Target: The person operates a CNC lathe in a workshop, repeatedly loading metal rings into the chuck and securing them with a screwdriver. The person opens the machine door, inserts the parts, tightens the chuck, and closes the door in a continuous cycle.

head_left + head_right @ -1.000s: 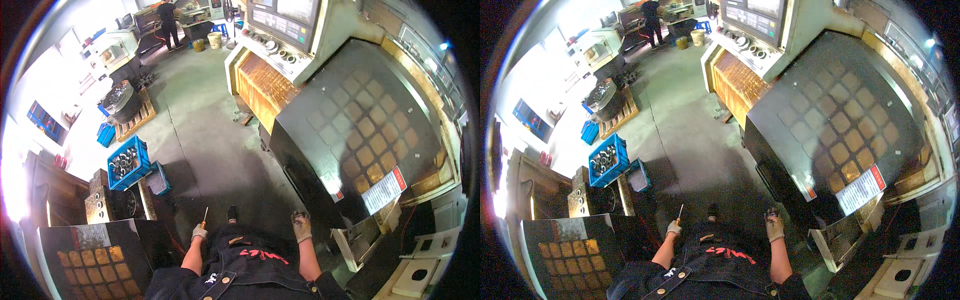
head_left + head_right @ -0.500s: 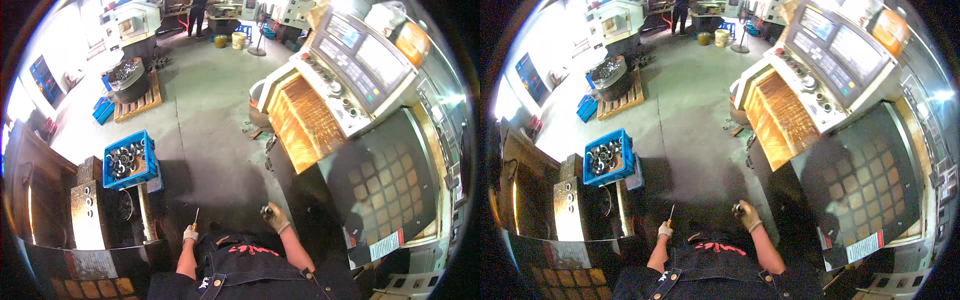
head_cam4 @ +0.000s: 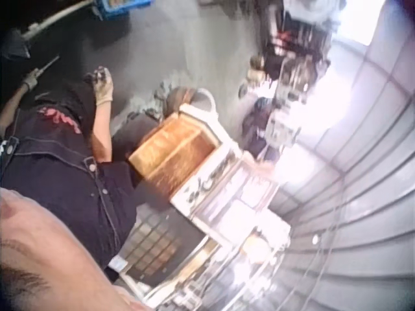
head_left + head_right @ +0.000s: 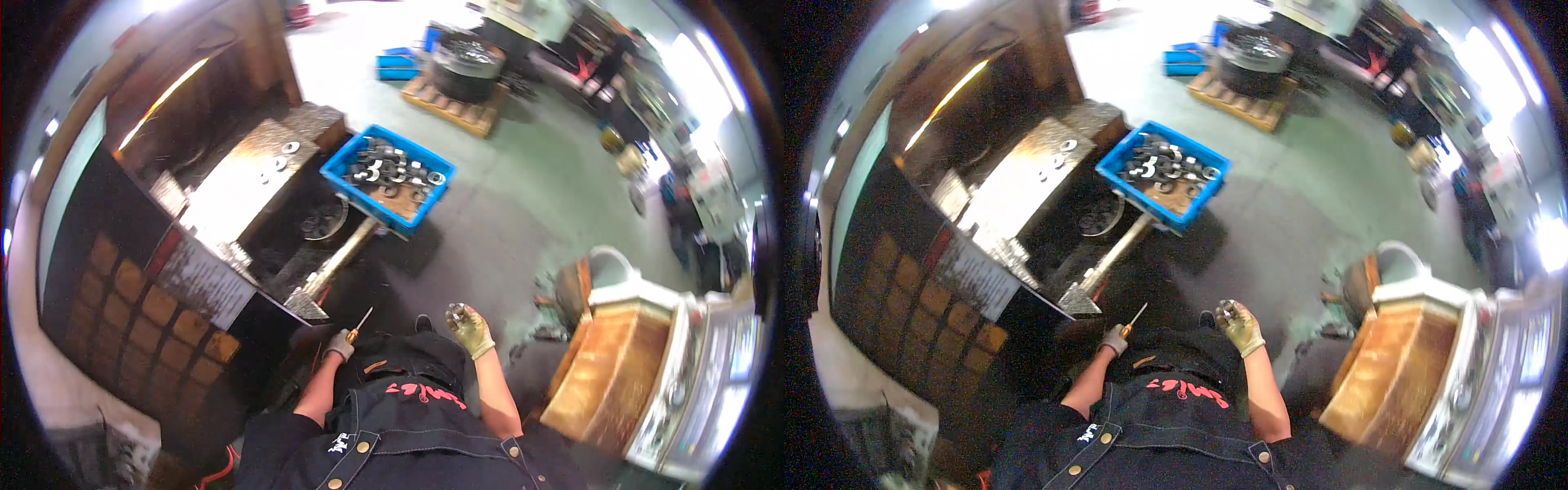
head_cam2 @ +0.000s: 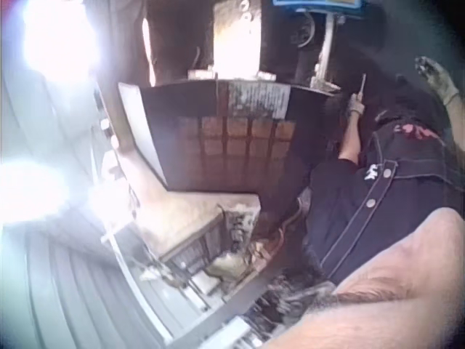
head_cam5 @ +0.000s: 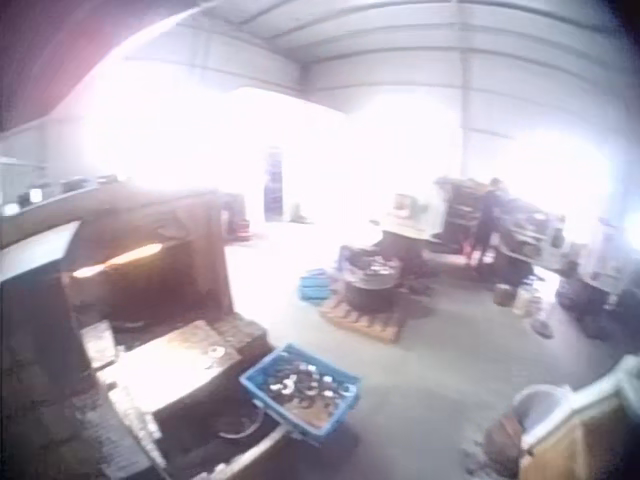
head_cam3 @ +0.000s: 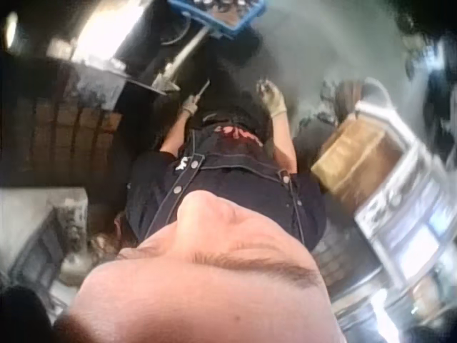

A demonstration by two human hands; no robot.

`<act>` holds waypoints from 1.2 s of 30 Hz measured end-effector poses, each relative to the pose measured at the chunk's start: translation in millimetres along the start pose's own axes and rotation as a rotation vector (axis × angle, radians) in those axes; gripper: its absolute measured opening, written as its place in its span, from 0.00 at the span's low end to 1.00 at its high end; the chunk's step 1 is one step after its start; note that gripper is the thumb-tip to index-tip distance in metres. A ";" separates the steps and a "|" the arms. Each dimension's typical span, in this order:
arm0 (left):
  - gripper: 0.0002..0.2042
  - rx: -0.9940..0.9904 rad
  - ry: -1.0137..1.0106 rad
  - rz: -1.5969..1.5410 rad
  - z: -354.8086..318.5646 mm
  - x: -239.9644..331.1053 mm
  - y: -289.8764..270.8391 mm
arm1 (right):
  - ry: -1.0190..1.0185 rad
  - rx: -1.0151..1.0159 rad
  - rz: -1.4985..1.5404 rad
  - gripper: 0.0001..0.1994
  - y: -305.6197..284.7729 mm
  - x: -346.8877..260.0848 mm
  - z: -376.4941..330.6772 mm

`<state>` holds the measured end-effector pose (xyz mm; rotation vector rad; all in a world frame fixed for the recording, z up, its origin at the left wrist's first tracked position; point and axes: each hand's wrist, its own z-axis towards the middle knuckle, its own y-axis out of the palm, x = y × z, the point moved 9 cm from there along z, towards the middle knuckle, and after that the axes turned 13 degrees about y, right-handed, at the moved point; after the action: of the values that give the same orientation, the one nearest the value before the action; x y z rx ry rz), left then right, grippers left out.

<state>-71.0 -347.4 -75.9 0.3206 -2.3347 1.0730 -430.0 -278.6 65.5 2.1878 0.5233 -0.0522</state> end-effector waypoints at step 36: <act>0.18 0.953 -0.993 -0.852 -365.5 23.7 288.6 | 0.373 -0.762 -0.835 0.20 322.1 216.5 81.9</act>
<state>-74.7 118.1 -48.4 2.3642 -1.6896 1.6349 -96.5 -439.4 207.8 1.1300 1.3801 0.0973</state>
